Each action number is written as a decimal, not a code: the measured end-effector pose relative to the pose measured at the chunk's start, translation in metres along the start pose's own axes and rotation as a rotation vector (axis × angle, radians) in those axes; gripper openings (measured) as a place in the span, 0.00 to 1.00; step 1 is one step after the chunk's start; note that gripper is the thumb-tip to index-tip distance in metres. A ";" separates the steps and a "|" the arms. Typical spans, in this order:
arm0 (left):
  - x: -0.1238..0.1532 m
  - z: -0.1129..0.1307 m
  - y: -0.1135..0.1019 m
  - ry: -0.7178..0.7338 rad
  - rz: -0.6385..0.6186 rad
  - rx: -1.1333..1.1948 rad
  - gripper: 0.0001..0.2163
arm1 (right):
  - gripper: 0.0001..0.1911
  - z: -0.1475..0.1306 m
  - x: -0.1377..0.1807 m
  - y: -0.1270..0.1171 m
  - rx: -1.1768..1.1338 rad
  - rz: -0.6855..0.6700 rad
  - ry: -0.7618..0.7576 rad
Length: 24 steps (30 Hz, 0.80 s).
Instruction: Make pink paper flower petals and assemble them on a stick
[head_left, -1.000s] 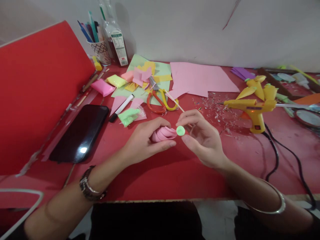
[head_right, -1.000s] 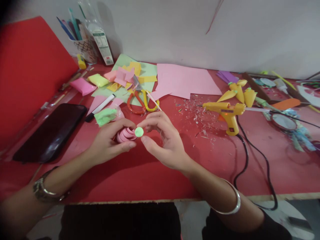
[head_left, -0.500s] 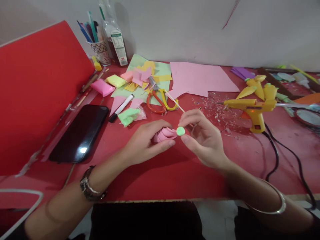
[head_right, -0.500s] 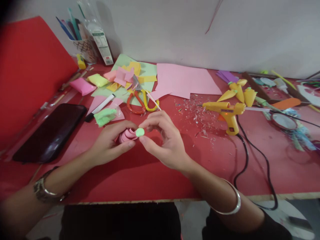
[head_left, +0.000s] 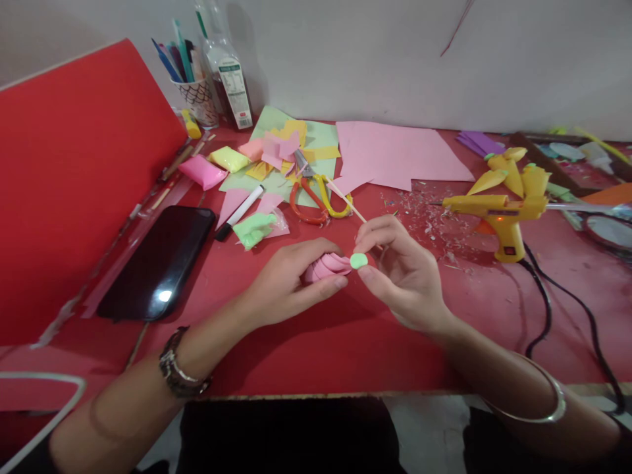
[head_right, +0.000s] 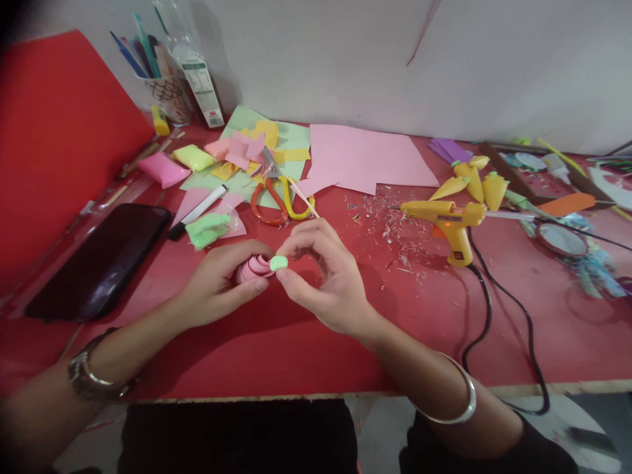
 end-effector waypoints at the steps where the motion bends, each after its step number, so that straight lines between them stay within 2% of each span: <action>1: 0.000 0.000 0.000 -0.001 -0.002 -0.001 0.05 | 0.07 0.000 0.000 0.000 -0.002 0.000 0.000; 12: 0.001 0.001 0.001 -0.008 -0.010 -0.018 0.06 | 0.07 0.000 0.000 0.000 -0.015 -0.010 0.004; 18: 0.000 0.000 -0.001 0.060 0.076 -0.052 0.07 | 0.15 0.003 0.002 0.001 -0.103 -0.004 0.038; 21: 0.000 0.002 -0.004 0.114 0.111 -0.076 0.06 | 0.16 0.002 0.003 0.001 -0.085 -0.013 0.000; 24: 0.000 0.002 -0.006 0.096 0.121 -0.086 0.06 | 0.17 0.000 0.003 0.001 -0.008 -0.022 -0.059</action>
Point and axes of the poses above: each hand's wrist, its own x-axis away from the middle knuckle, its own y-axis out of the palm, z = x × y, the point moved 3 cm from there along -x, towards the middle knuckle, and after that the axes turned 8 degrees about x, right-handed, at the moved point
